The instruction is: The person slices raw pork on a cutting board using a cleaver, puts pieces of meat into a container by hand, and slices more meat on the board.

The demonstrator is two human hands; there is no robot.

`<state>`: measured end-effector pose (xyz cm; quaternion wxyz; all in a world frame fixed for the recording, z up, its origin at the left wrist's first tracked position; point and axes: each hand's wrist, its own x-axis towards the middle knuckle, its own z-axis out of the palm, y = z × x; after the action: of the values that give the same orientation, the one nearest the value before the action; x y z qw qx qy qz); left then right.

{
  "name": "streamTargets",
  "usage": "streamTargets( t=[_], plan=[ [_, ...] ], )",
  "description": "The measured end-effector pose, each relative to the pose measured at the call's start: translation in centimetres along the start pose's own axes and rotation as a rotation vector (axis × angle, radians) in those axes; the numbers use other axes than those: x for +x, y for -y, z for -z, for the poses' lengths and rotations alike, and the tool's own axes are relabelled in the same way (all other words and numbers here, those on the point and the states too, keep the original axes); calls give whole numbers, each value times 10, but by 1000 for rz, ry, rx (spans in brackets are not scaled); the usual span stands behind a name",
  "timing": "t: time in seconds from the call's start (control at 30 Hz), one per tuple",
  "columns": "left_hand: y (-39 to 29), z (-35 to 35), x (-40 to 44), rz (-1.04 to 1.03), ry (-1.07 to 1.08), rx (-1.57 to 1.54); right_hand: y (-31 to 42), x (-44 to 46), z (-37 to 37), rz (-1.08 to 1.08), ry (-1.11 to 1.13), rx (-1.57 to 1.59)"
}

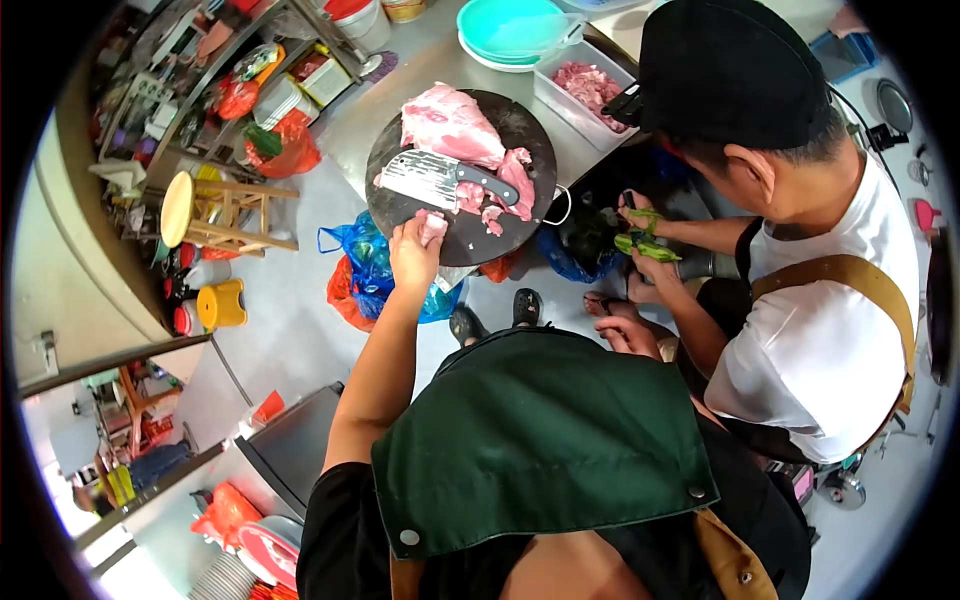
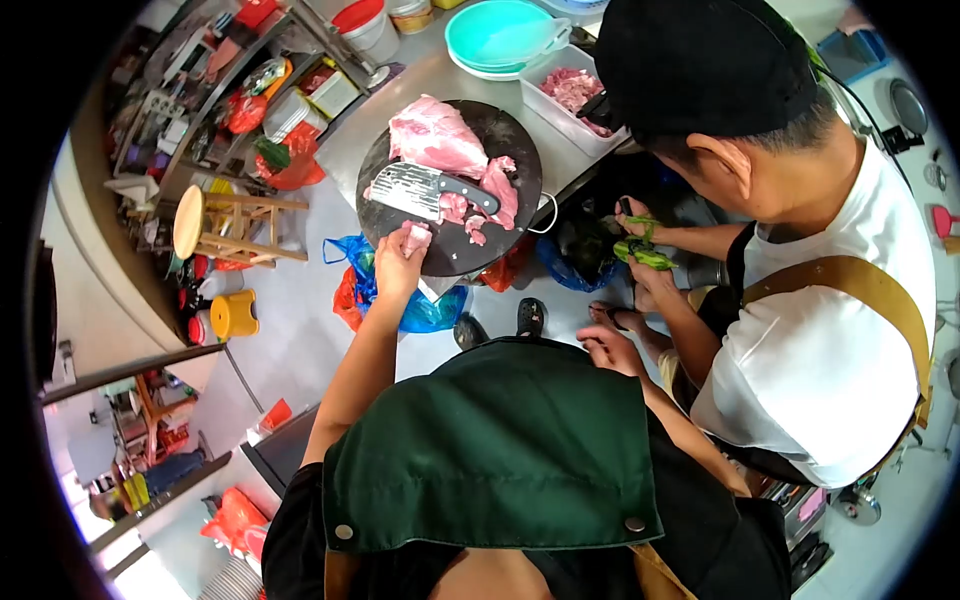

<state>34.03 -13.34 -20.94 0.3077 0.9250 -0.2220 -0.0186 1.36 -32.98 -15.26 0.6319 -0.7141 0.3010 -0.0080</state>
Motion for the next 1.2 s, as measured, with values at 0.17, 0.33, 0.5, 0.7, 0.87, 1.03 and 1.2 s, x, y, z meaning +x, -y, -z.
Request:
streamTargets(
  t=[0.17, 0.33, 0.5, 0.7, 0.87, 1.03, 1.2],
  plan=[
    [5, 1, 6, -253, 50, -3, 38, 73, -45, 640, -42, -485],
    [6, 2, 7, -186, 211, -318, 104, 160, -95, 723, -195, -821],
    [22, -3, 5, -13, 116, -601, 113, 222, -115, 594, -79, -1097],
    [17, 4, 4, -164, 36, -599, 136, 242, -122, 345, 20, -1084],
    [38, 6, 11, -257, 48, -417, 127, 209, -115, 546, -86, -752],
    [27, 32, 10, -240, 22, -207, 118, 149, -116, 190, -37, -572],
    [40, 26, 11, -501, 89, -212, 113, 126, -120, 334, 114, -833]
  ],
)
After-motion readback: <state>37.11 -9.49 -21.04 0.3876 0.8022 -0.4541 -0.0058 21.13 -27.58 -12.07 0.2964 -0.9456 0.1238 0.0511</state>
